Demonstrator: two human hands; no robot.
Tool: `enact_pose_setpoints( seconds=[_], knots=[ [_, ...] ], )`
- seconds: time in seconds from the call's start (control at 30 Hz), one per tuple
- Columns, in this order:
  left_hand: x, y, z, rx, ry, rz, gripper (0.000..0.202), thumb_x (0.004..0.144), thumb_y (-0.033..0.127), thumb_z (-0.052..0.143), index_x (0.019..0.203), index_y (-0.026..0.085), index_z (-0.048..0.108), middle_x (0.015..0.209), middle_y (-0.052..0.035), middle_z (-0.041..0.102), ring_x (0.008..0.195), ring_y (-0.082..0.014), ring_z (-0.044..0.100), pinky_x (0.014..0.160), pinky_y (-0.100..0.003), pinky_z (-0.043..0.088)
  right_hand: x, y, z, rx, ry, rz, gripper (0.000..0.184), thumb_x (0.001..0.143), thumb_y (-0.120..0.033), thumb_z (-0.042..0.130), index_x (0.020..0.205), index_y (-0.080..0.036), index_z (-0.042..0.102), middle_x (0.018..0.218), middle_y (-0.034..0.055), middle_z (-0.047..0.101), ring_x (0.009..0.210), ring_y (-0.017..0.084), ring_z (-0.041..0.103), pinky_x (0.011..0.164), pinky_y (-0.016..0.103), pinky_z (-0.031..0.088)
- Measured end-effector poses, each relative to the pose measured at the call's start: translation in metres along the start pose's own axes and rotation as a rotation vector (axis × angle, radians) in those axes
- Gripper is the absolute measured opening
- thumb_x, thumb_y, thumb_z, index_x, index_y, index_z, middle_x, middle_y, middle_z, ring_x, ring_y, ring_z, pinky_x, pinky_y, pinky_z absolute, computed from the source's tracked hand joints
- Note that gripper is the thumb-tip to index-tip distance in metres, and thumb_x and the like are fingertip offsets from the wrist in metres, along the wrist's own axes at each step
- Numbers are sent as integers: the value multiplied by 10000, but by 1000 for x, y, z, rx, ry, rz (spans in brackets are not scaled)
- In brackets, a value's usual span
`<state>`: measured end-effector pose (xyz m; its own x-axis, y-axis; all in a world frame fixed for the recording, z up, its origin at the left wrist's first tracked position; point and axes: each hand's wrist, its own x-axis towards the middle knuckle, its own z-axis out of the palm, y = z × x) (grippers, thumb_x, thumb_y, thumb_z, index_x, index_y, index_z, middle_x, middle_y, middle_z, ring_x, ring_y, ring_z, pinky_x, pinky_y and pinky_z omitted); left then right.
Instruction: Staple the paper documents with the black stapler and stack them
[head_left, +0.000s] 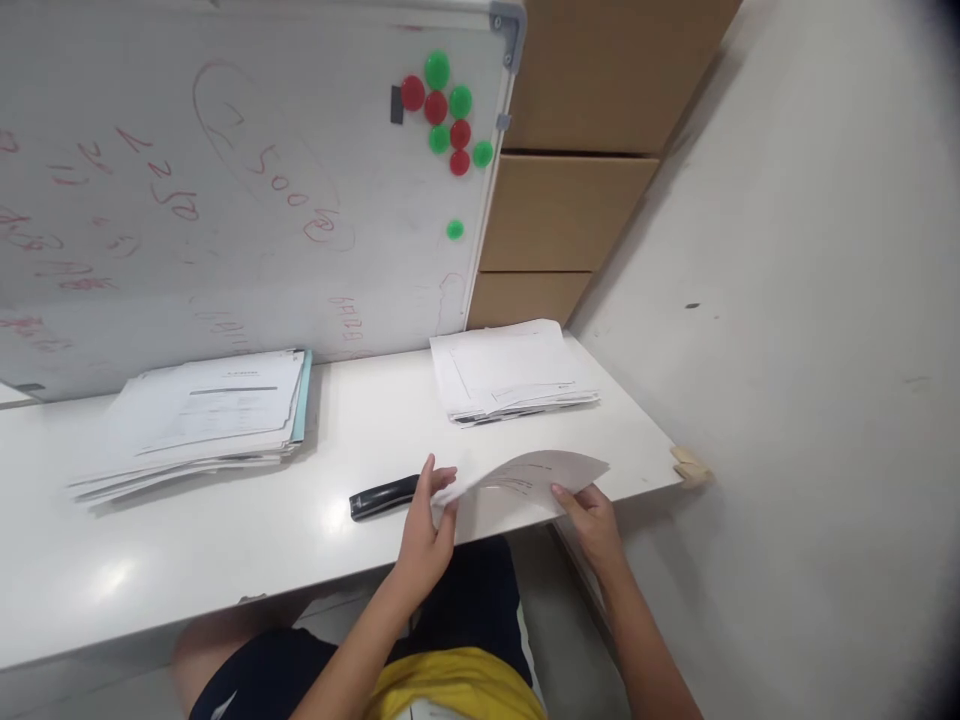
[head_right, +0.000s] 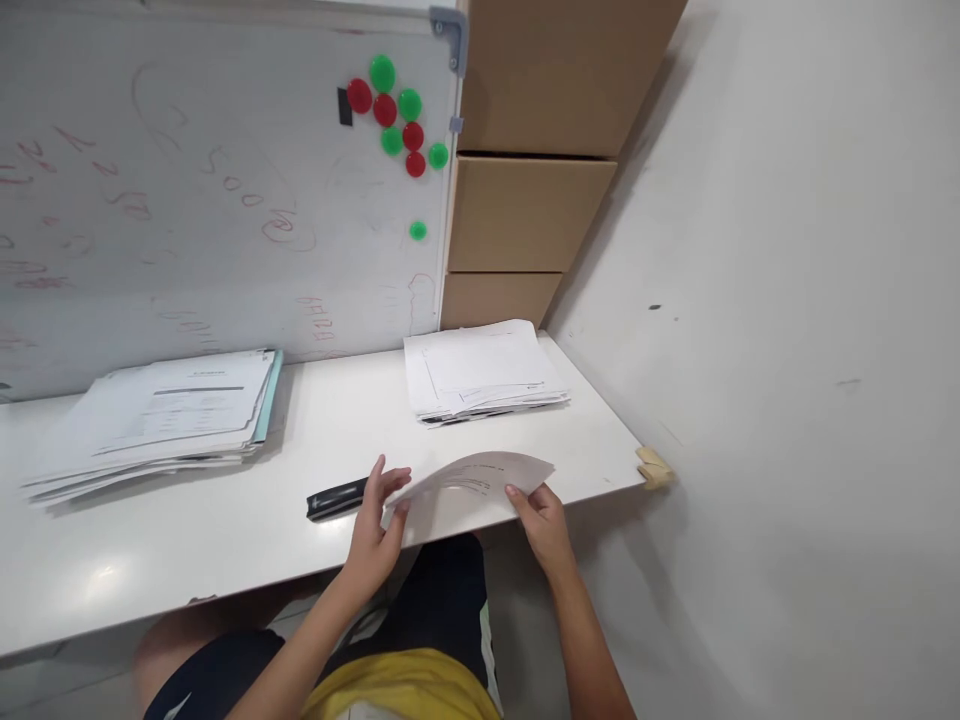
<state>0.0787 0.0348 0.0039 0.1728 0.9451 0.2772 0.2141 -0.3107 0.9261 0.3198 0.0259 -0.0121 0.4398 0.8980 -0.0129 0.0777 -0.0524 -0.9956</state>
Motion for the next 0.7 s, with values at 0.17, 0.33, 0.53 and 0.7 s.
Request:
enact_pose_setpoints(
  seconds=[0.17, 0.33, 0.53, 0.7],
  knots=[
    [-2, 21, -5, 32, 83, -119, 443, 953, 354, 405, 1380, 241, 371, 1298, -119, 533, 1168, -234, 536, 931, -389, 473, -18, -21, -12, -165, 39, -28, 345, 745, -495, 642, 818, -164, 705, 835, 95, 744, 856, 297, 661, 752, 370, 508],
    [10, 25, -41, 420, 93, 62, 512, 933, 291, 424, 1424, 236, 291, 1174, -104, 598, 1089, -231, 569, 918, -416, 468, -13, -29, -26, -128, -242, 144, 448, 742, -501, 642, 1021, -155, 694, 971, 103, 741, 893, 304, 669, 748, 375, 524],
    [22, -9, -77, 970, -216, 203, 375, 921, 308, 457, 1275, 192, 496, 1044, -101, 658, 924, -255, 612, 761, -401, 486, -4, -32, -17, -142, -490, 319, 500, 722, -443, 652, 1127, -151, 669, 1021, 103, 735, 925, 308, 675, 788, 403, 522],
    [18, -15, -76, 1001, -197, 237, 327, 945, 305, 416, 1231, 192, 528, 1024, -97, 665, 876, -235, 611, 718, -367, 471, -2, -43, -11, -135, -536, 345, 483, 724, -401, 645, 1142, -159, 667, 986, 91, 743, 861, 302, 689, 778, 428, 523]
  ],
)
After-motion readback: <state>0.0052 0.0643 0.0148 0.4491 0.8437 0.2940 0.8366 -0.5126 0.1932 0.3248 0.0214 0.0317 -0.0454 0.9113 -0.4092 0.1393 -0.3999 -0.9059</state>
